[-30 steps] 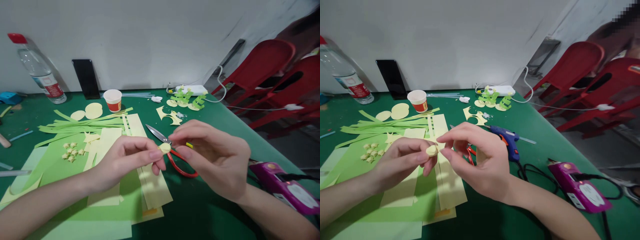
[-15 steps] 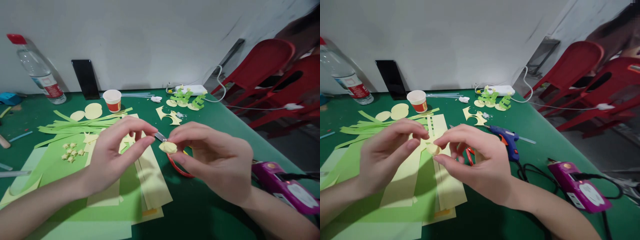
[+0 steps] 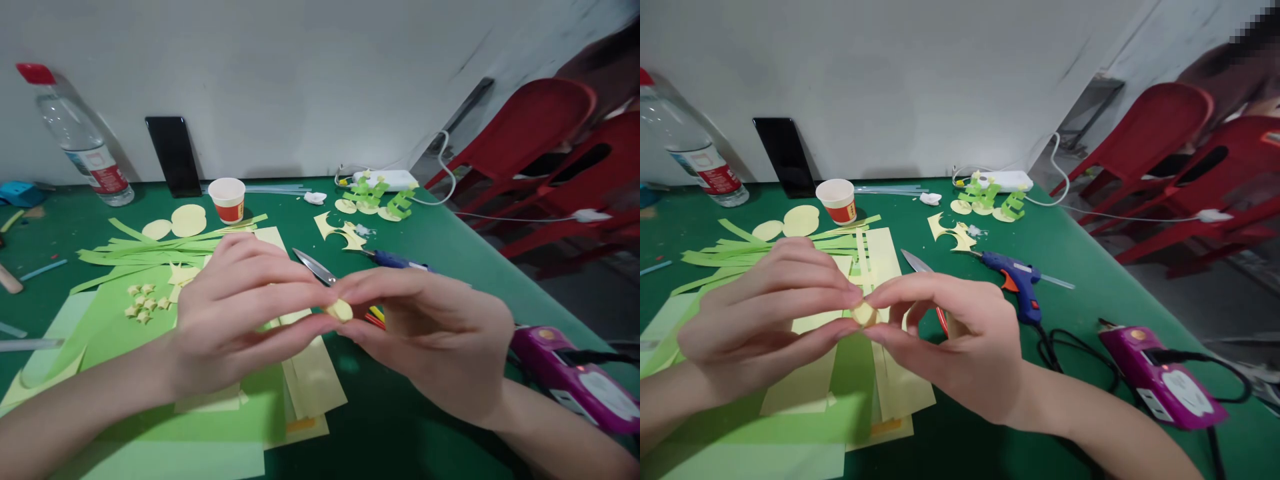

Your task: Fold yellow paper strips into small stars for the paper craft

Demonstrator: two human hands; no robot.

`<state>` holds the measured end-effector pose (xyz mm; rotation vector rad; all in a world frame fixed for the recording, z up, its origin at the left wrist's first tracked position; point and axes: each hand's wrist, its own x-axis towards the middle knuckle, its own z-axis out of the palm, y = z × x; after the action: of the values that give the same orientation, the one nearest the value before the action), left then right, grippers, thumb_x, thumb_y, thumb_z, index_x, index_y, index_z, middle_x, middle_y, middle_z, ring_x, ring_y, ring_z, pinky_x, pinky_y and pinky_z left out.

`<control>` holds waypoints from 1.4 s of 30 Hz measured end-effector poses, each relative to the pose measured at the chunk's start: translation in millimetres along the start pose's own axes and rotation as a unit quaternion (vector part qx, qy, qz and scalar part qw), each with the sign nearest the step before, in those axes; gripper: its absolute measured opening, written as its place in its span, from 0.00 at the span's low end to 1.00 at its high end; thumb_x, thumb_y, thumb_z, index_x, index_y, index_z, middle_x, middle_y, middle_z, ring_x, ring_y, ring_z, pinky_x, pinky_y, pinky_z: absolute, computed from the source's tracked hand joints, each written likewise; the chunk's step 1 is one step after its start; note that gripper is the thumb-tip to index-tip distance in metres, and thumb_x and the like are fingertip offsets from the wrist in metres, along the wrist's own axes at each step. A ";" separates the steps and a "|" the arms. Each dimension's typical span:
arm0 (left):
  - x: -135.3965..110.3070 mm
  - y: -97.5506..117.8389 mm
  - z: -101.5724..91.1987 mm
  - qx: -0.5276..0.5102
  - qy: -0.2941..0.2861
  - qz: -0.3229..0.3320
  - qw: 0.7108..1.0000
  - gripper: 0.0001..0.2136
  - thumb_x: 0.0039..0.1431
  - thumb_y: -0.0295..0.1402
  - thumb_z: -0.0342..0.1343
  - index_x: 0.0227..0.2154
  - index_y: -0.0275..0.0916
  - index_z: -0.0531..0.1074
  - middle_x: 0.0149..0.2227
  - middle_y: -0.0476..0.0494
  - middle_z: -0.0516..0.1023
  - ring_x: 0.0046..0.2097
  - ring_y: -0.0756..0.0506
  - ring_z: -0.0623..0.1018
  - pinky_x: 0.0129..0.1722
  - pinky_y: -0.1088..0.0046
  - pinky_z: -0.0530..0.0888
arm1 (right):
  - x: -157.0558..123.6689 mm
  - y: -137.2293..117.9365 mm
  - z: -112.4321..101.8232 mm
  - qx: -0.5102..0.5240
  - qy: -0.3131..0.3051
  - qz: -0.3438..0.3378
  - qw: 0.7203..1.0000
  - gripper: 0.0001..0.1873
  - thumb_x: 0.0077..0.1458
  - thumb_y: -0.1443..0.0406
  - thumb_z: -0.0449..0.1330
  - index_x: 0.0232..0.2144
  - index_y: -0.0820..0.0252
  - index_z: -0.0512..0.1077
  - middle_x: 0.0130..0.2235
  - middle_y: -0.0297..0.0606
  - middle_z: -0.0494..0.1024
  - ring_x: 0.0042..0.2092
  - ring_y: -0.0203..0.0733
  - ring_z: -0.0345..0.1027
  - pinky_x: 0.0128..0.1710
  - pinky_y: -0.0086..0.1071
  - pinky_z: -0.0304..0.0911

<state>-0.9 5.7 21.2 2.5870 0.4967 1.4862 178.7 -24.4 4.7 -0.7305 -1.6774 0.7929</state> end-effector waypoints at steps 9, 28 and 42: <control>3.3 -4.4 -5.5 0.060 -0.017 0.068 0.996 0.03 0.48 0.28 0.63 0.24 0.37 0.73 0.24 0.49 0.80 0.27 0.46 0.76 0.24 0.67 0.70 | 0.8 1.2 3.2 0.033 0.007 -0.033 0.999 0.16 0.44 0.78 0.63 0.35 0.57 0.75 0.30 0.37 0.78 0.32 0.36 0.73 0.25 0.26 0.70; -1.0 2.4 1.5 -0.035 0.027 -0.035 0.998 0.04 0.49 0.23 0.61 0.23 0.37 0.74 0.24 0.46 0.78 0.30 0.47 0.72 0.28 0.66 0.72 | -1.9 2.4 3.5 0.044 0.015 -0.012 0.999 0.18 0.43 0.79 0.62 0.35 0.55 0.75 0.32 0.35 0.78 0.33 0.35 0.74 0.28 0.25 0.72; -1.7 1.1 5.2 -0.057 0.051 -0.057 0.995 0.05 0.47 0.24 0.63 0.26 0.40 0.74 0.25 0.49 0.77 0.29 0.48 0.70 0.30 0.66 0.70 | 1.3 -0.4 2.2 0.157 0.007 0.105 0.982 0.15 0.43 0.77 0.64 0.32 0.54 0.76 0.31 0.33 0.79 0.26 0.31 0.72 0.24 0.22 0.72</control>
<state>3.0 4.4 17.4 2.3658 0.5439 1.5668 176.3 -23.9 5.3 -0.6938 -1.4326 1.1675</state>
